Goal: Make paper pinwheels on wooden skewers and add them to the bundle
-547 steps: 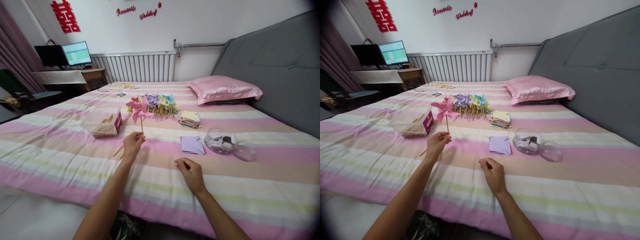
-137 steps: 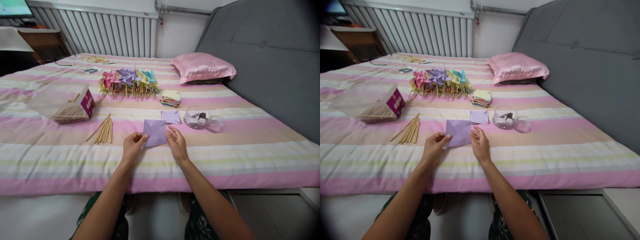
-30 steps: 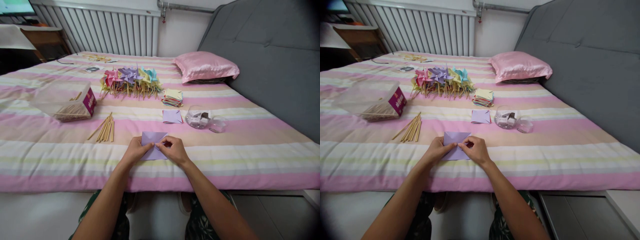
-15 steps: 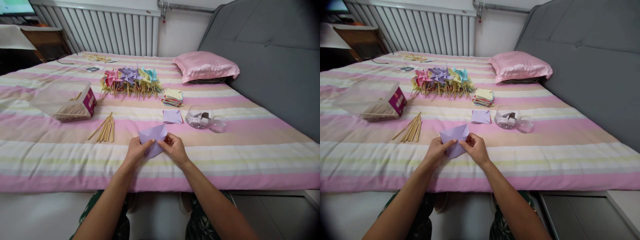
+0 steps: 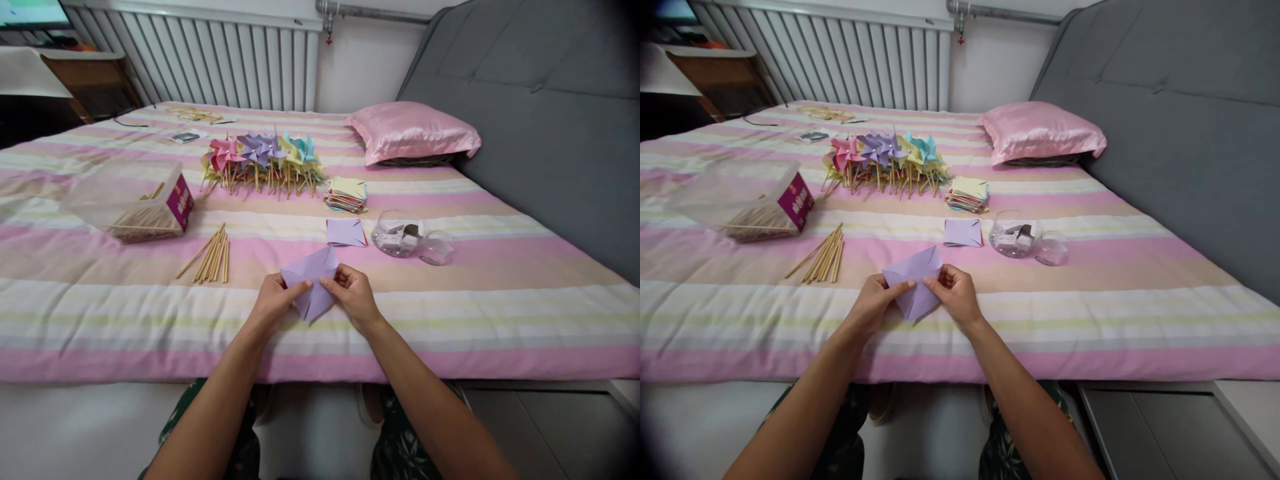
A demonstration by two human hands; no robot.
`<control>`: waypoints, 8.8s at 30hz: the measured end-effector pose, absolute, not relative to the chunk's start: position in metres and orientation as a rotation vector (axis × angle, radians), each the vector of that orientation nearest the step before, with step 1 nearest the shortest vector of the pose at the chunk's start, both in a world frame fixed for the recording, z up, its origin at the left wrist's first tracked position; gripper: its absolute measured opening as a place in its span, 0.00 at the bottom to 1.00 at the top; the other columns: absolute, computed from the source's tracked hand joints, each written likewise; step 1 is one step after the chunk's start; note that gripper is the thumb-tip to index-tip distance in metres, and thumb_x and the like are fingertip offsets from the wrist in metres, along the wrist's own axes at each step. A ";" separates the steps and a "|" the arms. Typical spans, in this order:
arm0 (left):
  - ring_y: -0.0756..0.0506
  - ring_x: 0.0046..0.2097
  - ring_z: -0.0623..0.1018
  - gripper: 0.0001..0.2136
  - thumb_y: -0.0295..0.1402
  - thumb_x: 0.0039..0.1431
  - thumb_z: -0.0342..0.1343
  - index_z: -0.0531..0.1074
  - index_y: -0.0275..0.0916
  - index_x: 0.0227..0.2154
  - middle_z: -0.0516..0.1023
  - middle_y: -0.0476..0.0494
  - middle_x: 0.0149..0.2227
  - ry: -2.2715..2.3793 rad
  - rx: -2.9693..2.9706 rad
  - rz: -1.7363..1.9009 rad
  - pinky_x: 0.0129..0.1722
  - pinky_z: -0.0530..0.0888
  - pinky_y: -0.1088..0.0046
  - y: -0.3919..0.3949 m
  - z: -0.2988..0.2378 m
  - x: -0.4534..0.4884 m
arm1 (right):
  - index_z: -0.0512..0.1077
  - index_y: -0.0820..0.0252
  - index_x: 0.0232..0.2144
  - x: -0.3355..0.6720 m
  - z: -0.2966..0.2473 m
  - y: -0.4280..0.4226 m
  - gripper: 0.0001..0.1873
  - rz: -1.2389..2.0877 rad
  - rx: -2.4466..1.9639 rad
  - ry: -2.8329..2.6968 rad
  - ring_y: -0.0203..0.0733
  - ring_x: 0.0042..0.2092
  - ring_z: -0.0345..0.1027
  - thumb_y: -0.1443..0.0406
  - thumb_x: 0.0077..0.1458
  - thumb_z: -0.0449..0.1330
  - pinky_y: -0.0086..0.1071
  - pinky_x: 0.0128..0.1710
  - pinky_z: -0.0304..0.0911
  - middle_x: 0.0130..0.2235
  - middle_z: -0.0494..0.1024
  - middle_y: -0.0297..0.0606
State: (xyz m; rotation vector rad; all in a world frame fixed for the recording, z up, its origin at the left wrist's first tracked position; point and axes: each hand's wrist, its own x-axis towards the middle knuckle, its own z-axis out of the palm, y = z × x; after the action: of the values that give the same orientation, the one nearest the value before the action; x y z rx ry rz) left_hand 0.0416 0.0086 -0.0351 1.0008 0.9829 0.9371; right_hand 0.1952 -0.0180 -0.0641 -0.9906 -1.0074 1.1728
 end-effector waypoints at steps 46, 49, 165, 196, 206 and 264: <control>0.48 0.30 0.76 0.17 0.25 0.32 0.67 0.75 0.30 0.31 0.79 0.43 0.31 1.055 0.608 1.177 0.29 0.71 0.75 0.015 -0.024 0.039 | 0.68 0.54 0.44 0.193 -0.057 -0.023 0.16 0.695 -1.074 -0.979 0.35 0.31 0.65 0.61 0.51 0.59 0.30 0.31 0.63 0.33 0.71 0.35; 0.48 0.31 0.76 0.16 0.24 0.35 0.66 0.75 0.30 0.32 0.79 0.42 0.33 1.009 0.574 1.180 0.30 0.72 0.76 0.019 -0.026 0.035 | 0.72 0.56 0.36 0.192 -0.058 -0.025 0.08 0.656 -1.109 -0.984 0.34 0.27 0.65 0.63 0.52 0.59 0.30 0.28 0.64 0.30 0.73 0.35; 0.50 0.27 0.74 0.13 0.31 0.35 0.68 0.76 0.32 0.26 0.78 0.47 0.25 1.016 0.722 1.262 0.31 0.69 0.74 -0.013 -0.031 0.072 | 0.69 0.60 0.24 0.171 -0.050 -0.029 0.15 1.178 -1.077 -0.675 0.33 0.25 0.62 0.56 0.39 0.67 0.28 0.25 0.60 0.22 0.70 0.31; 0.49 0.26 0.73 0.09 0.32 0.38 0.65 0.77 0.33 0.25 0.77 0.43 0.25 0.977 0.988 0.802 0.26 0.66 0.77 -0.004 -0.025 0.050 | 0.70 0.62 0.21 0.206 -0.044 -0.028 0.08 1.544 -1.163 -0.950 0.30 0.20 0.55 0.63 0.40 0.64 0.26 0.21 0.49 0.18 0.67 0.27; 0.50 0.27 0.73 0.08 0.31 0.38 0.65 0.76 0.33 0.24 0.77 0.45 0.25 0.988 0.997 0.788 0.28 0.67 0.76 -0.003 -0.028 0.050 | 0.69 0.63 0.20 0.202 -0.042 -0.028 0.08 1.506 -1.201 -0.925 0.30 0.21 0.56 0.64 0.37 0.65 0.26 0.22 0.50 0.19 0.67 0.28; 0.51 0.25 0.72 0.10 0.34 0.40 0.66 0.76 0.35 0.27 0.75 0.50 0.23 1.008 0.882 1.227 0.27 0.67 0.77 0.000 -0.037 0.053 | 0.76 0.58 0.26 0.179 -0.049 -0.033 0.09 0.667 -1.253 -1.237 0.43 0.45 0.70 0.59 0.50 0.61 0.30 0.31 0.67 0.50 0.70 0.44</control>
State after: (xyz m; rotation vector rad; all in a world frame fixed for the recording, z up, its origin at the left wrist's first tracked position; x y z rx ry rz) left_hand 0.0531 0.0003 -0.0373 0.8821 1.0083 1.2266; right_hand 0.1793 -0.0329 -0.0492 -1.2531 -1.2371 0.6668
